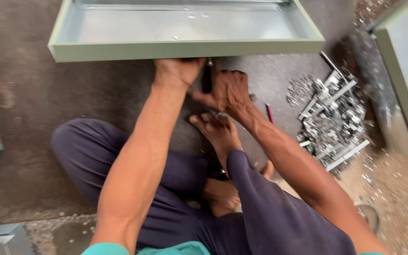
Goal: The person sits on the floor and assembles a light green metal box. They use a hammer to secure small metal pins into pre-drilled holes on the box's frame and then attach a metal latch mechanism to the front.
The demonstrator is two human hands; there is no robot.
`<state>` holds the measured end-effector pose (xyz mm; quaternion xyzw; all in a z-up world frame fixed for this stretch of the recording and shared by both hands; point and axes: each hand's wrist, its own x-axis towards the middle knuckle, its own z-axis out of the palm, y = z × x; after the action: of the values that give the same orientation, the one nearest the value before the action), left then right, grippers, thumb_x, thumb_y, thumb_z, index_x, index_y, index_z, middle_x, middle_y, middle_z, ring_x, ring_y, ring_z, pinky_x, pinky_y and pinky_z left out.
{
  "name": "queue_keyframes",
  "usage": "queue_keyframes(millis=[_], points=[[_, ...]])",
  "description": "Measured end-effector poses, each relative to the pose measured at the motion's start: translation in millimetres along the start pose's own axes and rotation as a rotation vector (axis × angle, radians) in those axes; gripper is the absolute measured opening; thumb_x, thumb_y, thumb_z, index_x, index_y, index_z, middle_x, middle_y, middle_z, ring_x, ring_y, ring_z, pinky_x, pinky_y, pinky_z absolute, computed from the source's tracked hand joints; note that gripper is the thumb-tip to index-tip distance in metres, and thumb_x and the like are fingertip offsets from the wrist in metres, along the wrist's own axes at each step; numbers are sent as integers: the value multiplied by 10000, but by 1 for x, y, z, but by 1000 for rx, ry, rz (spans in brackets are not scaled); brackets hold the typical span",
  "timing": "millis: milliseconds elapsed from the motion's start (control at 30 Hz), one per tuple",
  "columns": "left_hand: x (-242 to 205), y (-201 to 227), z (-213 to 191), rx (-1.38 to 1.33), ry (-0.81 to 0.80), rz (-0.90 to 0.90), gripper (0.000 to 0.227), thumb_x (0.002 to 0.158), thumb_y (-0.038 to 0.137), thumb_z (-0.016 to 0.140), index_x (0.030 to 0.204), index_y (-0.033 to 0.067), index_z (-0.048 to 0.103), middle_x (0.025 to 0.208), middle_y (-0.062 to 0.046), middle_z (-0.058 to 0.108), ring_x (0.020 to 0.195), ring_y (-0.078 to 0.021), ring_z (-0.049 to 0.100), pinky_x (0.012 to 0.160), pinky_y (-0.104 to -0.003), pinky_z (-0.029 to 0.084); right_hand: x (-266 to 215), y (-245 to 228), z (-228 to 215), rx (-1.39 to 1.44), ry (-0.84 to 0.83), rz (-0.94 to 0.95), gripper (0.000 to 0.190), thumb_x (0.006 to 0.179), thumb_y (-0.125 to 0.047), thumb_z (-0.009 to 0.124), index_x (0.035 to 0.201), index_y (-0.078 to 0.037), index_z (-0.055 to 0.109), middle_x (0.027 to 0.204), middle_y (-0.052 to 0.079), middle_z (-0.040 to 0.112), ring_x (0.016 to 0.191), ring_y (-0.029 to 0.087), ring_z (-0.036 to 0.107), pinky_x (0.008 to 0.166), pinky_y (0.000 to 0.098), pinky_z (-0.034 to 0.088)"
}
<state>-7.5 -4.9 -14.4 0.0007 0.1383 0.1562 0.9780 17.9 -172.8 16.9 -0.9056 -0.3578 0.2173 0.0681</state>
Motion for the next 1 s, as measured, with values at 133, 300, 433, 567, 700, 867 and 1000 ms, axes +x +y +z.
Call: queue_keyframes(millis=[133,300,433,567,700,867,1000], points=[[11,13,-20,25,293,36,459,1014,450,450,1229,63,571,1179,-124,631,1094,-308,597,981,-492,537,59,2,29,29,571,-196,563,899,-621,702,937,-61,743,693,110,650,563,280,596,550,452,455],[22,19,-24,-37,22,7,407,1022,391,479,1222,48,565,1173,-111,649,1084,-299,629,998,-459,533,82,11,-8,67,488,-93,341,990,-396,642,946,-73,739,772,151,721,727,366,679,703,503,528],[0,20,-60,6,280,-36,379,1041,314,440,1269,27,538,1227,-134,644,1098,-276,639,1014,-428,541,-39,25,-14,520,452,-111,606,1009,-382,696,1361,93,561,1356,318,586,1270,447,566,1048,514,461],[-55,-15,-144,786,-73,22,323,1218,291,461,1186,-12,569,1033,-134,610,991,-272,559,952,-436,569,-173,82,36,228,226,338,568,877,-362,769,1289,-14,591,1169,224,604,1045,345,602,880,471,510],[-85,-48,-187,567,-35,-36,339,1039,306,493,1261,63,575,1207,-63,677,1141,-214,602,1011,-349,526,-220,115,50,39,177,296,389,887,-332,814,1127,-58,679,1016,204,654,889,343,620,775,439,520],[-99,-52,-174,2358,-15,115,350,1023,397,532,1214,120,629,1209,-37,677,1140,-203,592,1019,-354,511,-263,74,-5,437,8,793,407,985,-372,621,1293,-109,662,725,107,693,500,231,510,447,403,408],[-91,-46,-159,1893,-12,77,475,1018,454,532,1294,75,608,1301,-86,636,1182,-241,557,1012,-386,467,-291,52,-45,746,39,713,411,944,-301,651,1267,-47,673,692,105,661,537,142,556,474,325,400]])
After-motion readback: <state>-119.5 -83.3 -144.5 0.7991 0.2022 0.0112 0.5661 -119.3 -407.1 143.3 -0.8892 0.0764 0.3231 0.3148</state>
